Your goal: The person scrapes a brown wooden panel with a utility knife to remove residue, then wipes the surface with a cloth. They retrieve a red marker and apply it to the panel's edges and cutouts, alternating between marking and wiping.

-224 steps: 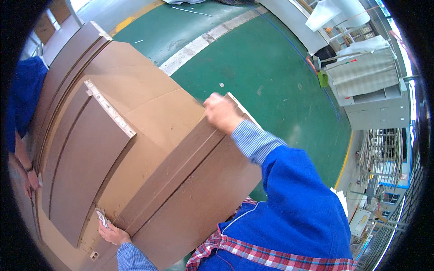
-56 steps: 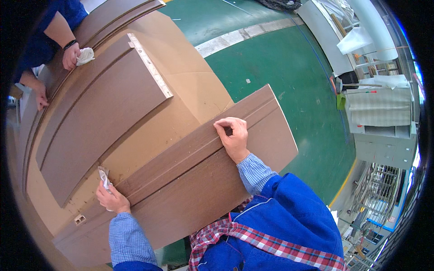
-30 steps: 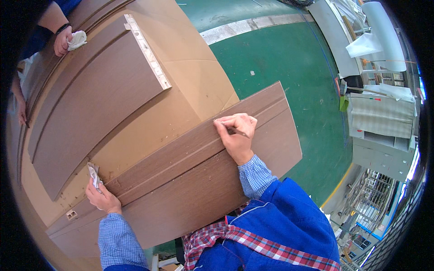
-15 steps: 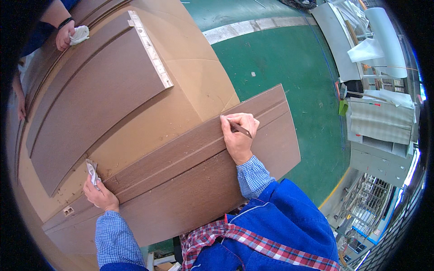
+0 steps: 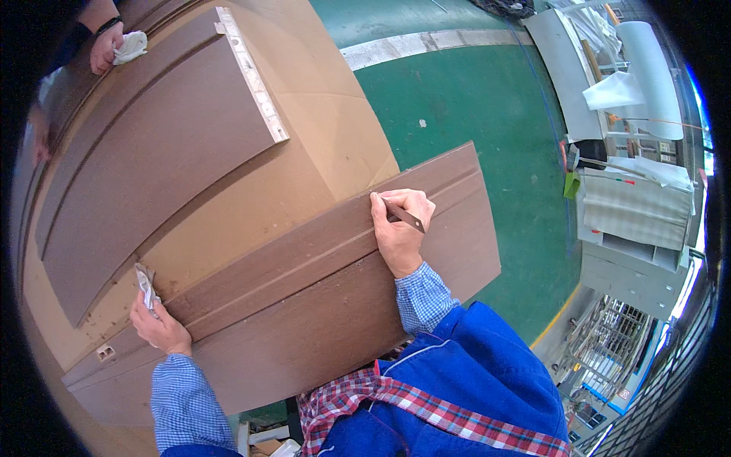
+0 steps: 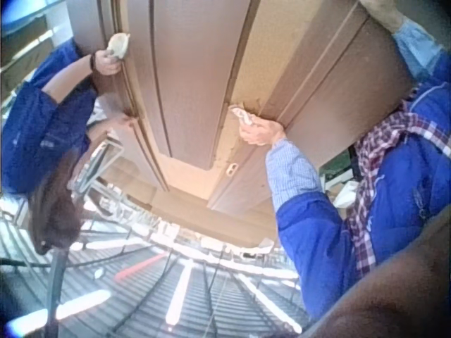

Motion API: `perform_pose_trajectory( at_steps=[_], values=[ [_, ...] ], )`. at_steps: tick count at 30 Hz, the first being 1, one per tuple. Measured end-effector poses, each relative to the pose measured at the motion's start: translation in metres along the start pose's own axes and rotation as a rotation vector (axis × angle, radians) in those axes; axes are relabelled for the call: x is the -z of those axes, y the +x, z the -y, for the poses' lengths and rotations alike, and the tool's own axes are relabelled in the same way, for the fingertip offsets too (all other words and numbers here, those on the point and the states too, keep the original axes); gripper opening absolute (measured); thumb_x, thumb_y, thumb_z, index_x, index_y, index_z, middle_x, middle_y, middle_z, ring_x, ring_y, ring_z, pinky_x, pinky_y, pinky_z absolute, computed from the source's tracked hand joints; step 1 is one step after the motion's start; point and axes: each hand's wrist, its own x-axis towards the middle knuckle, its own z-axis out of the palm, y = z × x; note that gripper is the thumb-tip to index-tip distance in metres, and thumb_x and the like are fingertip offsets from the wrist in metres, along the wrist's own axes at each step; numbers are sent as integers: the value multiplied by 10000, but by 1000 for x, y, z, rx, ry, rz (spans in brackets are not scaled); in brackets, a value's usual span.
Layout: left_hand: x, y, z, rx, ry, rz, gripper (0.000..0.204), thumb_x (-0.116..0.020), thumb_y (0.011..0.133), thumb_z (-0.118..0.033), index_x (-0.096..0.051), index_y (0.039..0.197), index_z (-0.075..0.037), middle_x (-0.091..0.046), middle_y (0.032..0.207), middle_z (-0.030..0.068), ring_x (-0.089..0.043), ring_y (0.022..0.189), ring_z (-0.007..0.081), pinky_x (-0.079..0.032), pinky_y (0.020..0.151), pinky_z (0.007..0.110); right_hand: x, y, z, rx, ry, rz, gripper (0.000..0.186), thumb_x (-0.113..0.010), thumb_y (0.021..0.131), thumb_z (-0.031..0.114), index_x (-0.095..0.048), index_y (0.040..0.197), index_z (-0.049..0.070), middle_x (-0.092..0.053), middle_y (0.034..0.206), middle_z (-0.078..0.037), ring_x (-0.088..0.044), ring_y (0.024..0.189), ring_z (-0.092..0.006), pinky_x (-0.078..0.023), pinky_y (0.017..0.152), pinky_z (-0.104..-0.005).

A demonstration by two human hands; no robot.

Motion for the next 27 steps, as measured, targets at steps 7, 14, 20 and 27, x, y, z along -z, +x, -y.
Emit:
perform_pose_trajectory(
  at_steps=[7, 14, 20, 27],
  values=[
    [0, 1, 3, 30, -43, 41, 340, -458, 891, -201, -526, 1181, -38, -522, 1085, 149, -495, 1000, 330, -373, 861, 434, 0, 0, 0, 55, 34, 67, 198, -740, 697, 103, -548, 676, 149, -624, 723, 34, -549, 730, -148, -341, 738, -321],
    [1, 0, -3, 56, -35, 52, 338, -478, 877, -194, -533, 1171, -38, -523, 1077, 155, -496, 996, 336, -375, 858, 434, 6, 3, 2, 120, 23, 94, 210, -717, 709, 77, -523, 660, 139, -603, 710, 16, -540, 707, -175, -355, 722, -327],
    [5, -5, 0, 48, -79, 3, 311, -514, 848, -152, -557, 1132, -34, -549, 1064, 169, -521, 983, 350, -407, 847, 437, -5, -3, -5, -112, 188, -124, 166, -662, 799, 42, -498, 778, 60, -572, 867, -83, -531, 794, -178, -426, 687, -309],
    [-6, 2, -107, 486, -244, 4, 135, -587, 739, -150, -598, 822, -44, -588, 834, 142, -564, 782, 286, -448, 678, 441, 11, 2, -7, -150, 480, -76, 127, -590, 883, 98, -485, 829, 53, -570, 934, -90, -545, 843, -159, -456, 743, -294]
  ],
)
